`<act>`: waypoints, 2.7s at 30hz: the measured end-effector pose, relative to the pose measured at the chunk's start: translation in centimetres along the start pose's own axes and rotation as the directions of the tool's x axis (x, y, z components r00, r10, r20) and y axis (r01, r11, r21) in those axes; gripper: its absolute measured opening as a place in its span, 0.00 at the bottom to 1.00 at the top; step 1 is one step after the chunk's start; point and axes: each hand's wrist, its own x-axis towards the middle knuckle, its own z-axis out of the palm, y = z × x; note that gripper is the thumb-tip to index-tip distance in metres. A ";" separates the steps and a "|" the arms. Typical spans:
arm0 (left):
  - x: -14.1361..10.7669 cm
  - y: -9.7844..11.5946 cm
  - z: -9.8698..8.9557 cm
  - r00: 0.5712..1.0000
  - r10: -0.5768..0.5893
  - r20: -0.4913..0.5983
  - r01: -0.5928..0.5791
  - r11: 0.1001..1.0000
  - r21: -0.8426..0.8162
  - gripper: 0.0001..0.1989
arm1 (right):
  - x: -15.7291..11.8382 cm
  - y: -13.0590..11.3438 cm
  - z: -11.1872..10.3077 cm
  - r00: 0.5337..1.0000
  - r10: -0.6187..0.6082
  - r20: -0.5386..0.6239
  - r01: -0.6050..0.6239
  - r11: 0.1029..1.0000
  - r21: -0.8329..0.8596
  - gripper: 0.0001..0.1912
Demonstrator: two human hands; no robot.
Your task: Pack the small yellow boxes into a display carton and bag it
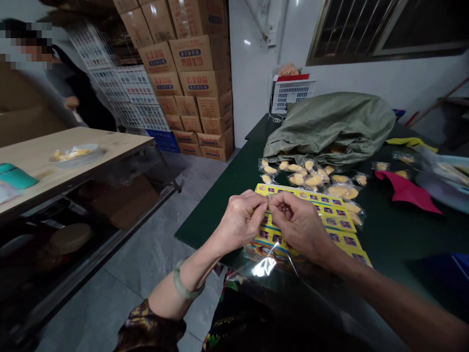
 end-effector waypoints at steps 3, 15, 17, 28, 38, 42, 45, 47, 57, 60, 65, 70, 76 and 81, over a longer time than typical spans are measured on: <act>0.0 0.0 0.2 0.999 0.016 -0.028 -0.015 0.999 0.042 0.14 | 0.0 -0.2 0.0 1.000 -0.009 -0.002 0.009 1.000 -0.015 0.08; -0.1 -0.5 -0.1 0.961 -0.271 0.060 0.275 0.906 -0.322 0.12 | 0.7 -0.1 -0.3 0.984 0.162 0.073 -0.175 0.955 0.238 0.09; -0.3 -0.4 -0.2 0.983 -0.179 0.032 0.181 0.957 -0.225 0.09 | 0.8 -0.2 -0.4 0.982 0.174 0.069 -0.186 0.948 0.258 0.09; 0.2 -1.0 0.6 0.975 -0.062 -0.215 0.033 0.990 -0.135 0.05 | 0.5 -0.7 -1.0 0.987 0.143 0.073 -0.158 0.945 0.288 0.07; -0.9 -0.3 -1.4 0.966 -0.215 -0.146 0.156 0.929 -0.335 0.11 | 1.5 -1.4 -1.6 0.987 -0.161 -0.015 0.158 0.978 -0.136 0.15; -1.5 0.1 -2.5 0.962 -0.243 -0.124 0.179 0.906 -0.383 0.13 | 1.4 -2.2 -0.3 0.994 -0.092 0.060 0.090 0.995 0.030 0.05; -2.5 0.5 -3.4 0.959 -0.255 -0.125 0.197 0.914 -0.355 0.14 | 0.5 -2.7 1.0 0.984 -0.176 0.013 0.176 0.984 -0.012 0.08; -3.8 1.3 -4.0 0.942 -0.240 -0.236 0.182 0.953 -0.241 0.12 | -0.5 -3.1 1.9 0.955 -0.294 -0.039 0.290 0.953 -0.088 0.08; -15.2 6.6 -2.1 0.727 -0.630 -0.274 0.457 0.741 -0.493 0.15 | -6.8 -3.8 4.5 0.671 -0.742 0.010 0.703 0.632 -0.326 0.10; -16.8 6.5 -0.9 0.694 -0.688 -0.210 0.415 0.621 -0.665 0.16 | -8.1 -4.1 4.8 0.633 -0.774 0.033 0.744 0.595 -0.304 0.09; -17.9 7.0 -0.5 0.690 -0.683 -0.240 0.348 0.603 -0.718 0.14 | -9.1 -4.7 5.1 0.612 -0.787 0.073 0.757 0.556 -0.344 0.08; -18.5 7.3 -0.9 0.687 -0.673 -0.275 0.360 0.644 -0.675 0.12 | -9.3 -5.1 5.1 0.601 -0.792 0.102 0.768 0.538 -0.349 0.07; -18.7 7.3 -0.9 0.685 -0.680 -0.259 0.391 0.645 -0.657 0.14 | -9.3 -5.1 5.2 0.584 -0.803 0.114 0.778 0.514 -0.362 0.07; -18.6 7.0 -0.7 0.684 -0.681 -0.261 0.389 0.644 -0.659 0.12 | -9.4 -4.6 5.3 0.591 -0.797 0.128 0.778 0.520 -0.354 0.06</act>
